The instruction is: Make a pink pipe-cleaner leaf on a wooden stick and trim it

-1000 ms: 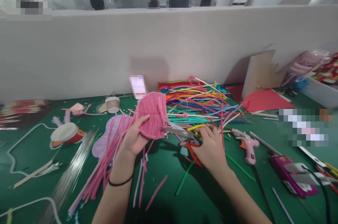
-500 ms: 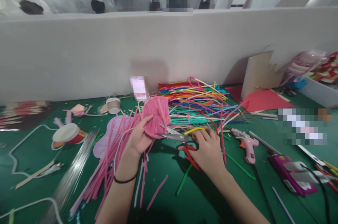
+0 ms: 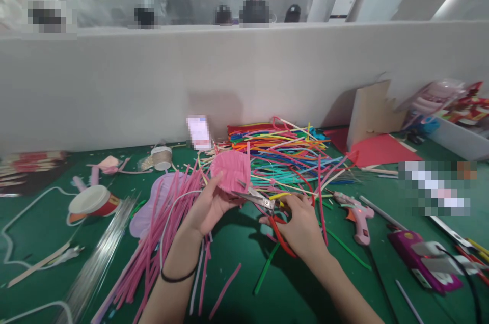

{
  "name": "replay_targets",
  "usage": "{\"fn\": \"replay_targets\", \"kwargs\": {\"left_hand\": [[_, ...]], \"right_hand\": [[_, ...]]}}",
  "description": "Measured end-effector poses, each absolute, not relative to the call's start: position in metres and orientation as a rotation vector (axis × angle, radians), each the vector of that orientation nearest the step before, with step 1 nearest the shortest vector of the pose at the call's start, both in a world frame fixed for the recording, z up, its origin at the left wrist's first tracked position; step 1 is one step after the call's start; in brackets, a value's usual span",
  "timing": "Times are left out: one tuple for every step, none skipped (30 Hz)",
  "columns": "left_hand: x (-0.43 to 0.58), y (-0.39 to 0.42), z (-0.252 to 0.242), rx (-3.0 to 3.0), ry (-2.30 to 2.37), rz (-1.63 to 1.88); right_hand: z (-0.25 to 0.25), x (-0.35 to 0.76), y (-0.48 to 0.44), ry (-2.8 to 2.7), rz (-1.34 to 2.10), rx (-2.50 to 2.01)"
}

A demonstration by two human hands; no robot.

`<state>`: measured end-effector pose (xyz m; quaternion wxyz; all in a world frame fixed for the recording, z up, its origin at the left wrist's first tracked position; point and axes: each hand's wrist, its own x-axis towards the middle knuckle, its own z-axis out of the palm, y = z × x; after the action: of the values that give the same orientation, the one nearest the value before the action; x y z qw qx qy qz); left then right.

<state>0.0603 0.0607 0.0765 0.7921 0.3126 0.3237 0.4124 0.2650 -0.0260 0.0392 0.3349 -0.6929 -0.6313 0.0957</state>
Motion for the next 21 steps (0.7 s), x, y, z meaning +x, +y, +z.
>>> {"fn": "replay_targets", "kwargs": {"left_hand": [[0.060,0.058,0.079,0.730,0.721,0.879],[0.059,0.056,0.081,0.799,0.747,0.872],[0.059,0.054,0.083,0.873,0.768,0.871],[0.059,0.052,0.085,0.947,0.782,0.877],[0.060,0.051,0.087,1.011,0.791,0.887],[0.062,0.049,0.088,1.060,0.795,0.906],[0.063,0.048,0.089,1.092,0.802,0.941],[0.065,0.047,0.090,1.115,0.813,0.987],[0.067,0.047,0.089,1.134,0.826,1.034],[0.069,0.046,0.089,1.159,0.837,1.073],[0.070,0.046,0.088,1.192,0.845,1.101],[0.070,0.046,0.087,1.234,0.858,1.114],[0.070,0.047,0.086,1.279,0.881,1.117],[0.070,0.047,0.085,1.321,0.911,1.114],[0.069,0.048,0.085,1.355,0.945,1.113],[0.067,0.048,0.084,1.382,0.976,1.113],[0.066,0.048,0.083,1.404,0.999,1.113],[0.065,0.049,0.082,1.423,1.009,1.108],[0.063,0.049,0.082,1.441,1.009,1.096],[0.063,0.049,0.082,1.458,1.001,1.083],[0.062,0.048,0.083,1.472,0.994,1.072]], "right_hand": [[0.041,0.265,-0.025,-1.615,0.297,-1.820],[0.043,0.266,-0.024,-1.587,0.333,-1.832],[0.045,0.266,-0.024,-1.560,0.361,-1.843],[0.047,0.265,-0.023,-1.534,0.387,-1.853],[0.049,0.265,-0.023,-1.508,0.416,-1.863],[0.050,0.264,-0.023,-1.482,0.450,-1.873],[0.051,0.263,-0.023,-1.460,0.487,-1.880],[0.052,0.262,-0.023,-1.444,0.524,-1.884],[0.053,0.261,-0.023,-1.435,0.551,-1.887],[0.053,0.260,-0.023,-1.434,0.562,-1.888],[0.053,0.259,-0.023,-1.439,0.560,-1.890],[0.052,0.258,-0.023,-1.447,0.549,-1.891],[0.052,0.257,-0.023,-1.454,0.536,-1.891],[0.051,0.257,-0.023,-1.463,0.524,-1.889],[0.051,0.256,-0.022,-1.473,0.515,-1.885],[0.051,0.256,-0.022,-1.483,0.506,-1.880],[0.051,0.257,-0.022,-1.494,0.494,-1.876],[0.051,0.257,-0.022,-1.504,0.483,-1.871],[0.052,0.257,-0.022,-1.510,0.472,-1.867],[0.053,0.258,-0.023,-1.514,0.459,-1.863],[0.054,0.258,-0.023,-1.519,0.444,-1.857]]}}
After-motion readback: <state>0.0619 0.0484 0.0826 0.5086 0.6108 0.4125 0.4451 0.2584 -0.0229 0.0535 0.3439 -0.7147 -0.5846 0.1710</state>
